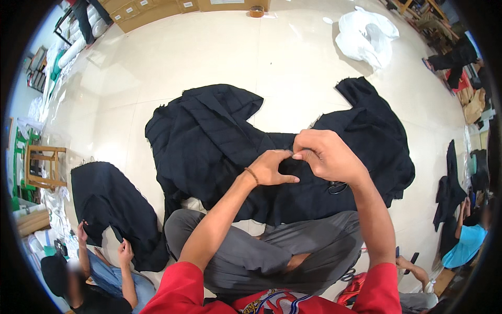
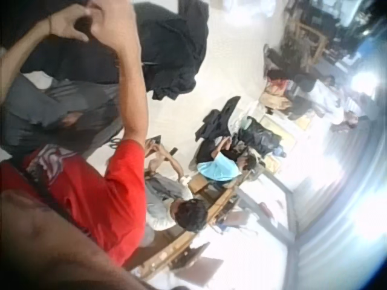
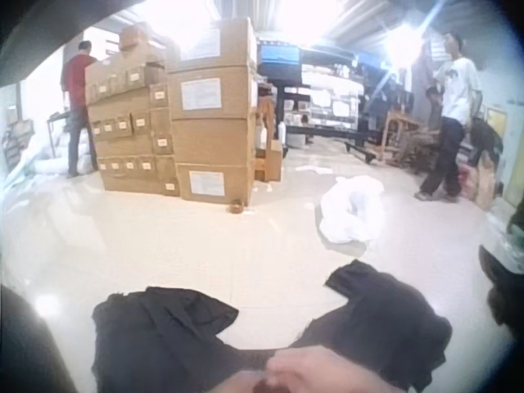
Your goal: The person sits on the floor and uses scissors to cut a large piece of black fabric. They repeatedly trim the edges and make small snips along the fabric's surface while others work nearby.
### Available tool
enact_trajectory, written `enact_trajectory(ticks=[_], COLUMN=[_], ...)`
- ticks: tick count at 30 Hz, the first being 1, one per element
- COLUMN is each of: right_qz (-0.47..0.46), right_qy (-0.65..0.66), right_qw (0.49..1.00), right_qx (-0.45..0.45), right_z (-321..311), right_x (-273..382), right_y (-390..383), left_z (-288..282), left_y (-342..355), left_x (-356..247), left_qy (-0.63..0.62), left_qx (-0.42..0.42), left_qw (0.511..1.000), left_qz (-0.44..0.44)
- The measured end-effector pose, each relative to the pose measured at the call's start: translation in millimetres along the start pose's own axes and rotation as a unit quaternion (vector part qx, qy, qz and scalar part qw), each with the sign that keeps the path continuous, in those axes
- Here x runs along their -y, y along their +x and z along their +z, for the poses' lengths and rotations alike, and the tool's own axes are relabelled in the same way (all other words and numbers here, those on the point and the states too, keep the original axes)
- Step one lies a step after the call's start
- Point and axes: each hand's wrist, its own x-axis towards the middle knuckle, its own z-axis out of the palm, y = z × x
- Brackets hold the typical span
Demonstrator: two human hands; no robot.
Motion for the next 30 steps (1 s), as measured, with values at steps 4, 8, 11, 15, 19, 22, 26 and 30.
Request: enact_trajectory(ticks=[4,8,11,15,19,22,26,30], right_qz=[0.089,0.126,0.116,0.183,0.137,0.037,-0.029,-0.024], right_qy=[-0.309,-0.303,-0.211,0.188,0.271,0.363,0.402,0.618], right_qw=[0.943,0.943,0.970,0.962,0.932,0.888,0.860,0.752], right_qx=[0.085,0.056,0.044,-0.079,-0.197,-0.278,-0.312,-0.229], right_z=[6,14,14,31,-9,-55,-68,-30], right_x=[-5,-4,9,14,36,44,48,53], right_y=[-20,-40,-47,-43,-41,-36,-21,-13], left_z=[12,0,-1,6,2,-6,-26,-41], left_y=[-2,-5,-11,-13,-12,-11,-12,-28], left_x=[-10,-18,-21,-16,-12,-13,-28,-35], left_qy=[0.064,0.090,0.114,0.139,0.147,0.127,0.087,0.042], left_qx=[-0.048,-0.099,-0.140,-0.185,-0.223,-0.245,-0.226,-0.142], left_qw=[0.997,0.991,0.982,0.970,0.962,0.961,0.970,0.989], left_qz=[-0.016,0.017,0.061,0.077,0.050,0.023,0.020,0.017])
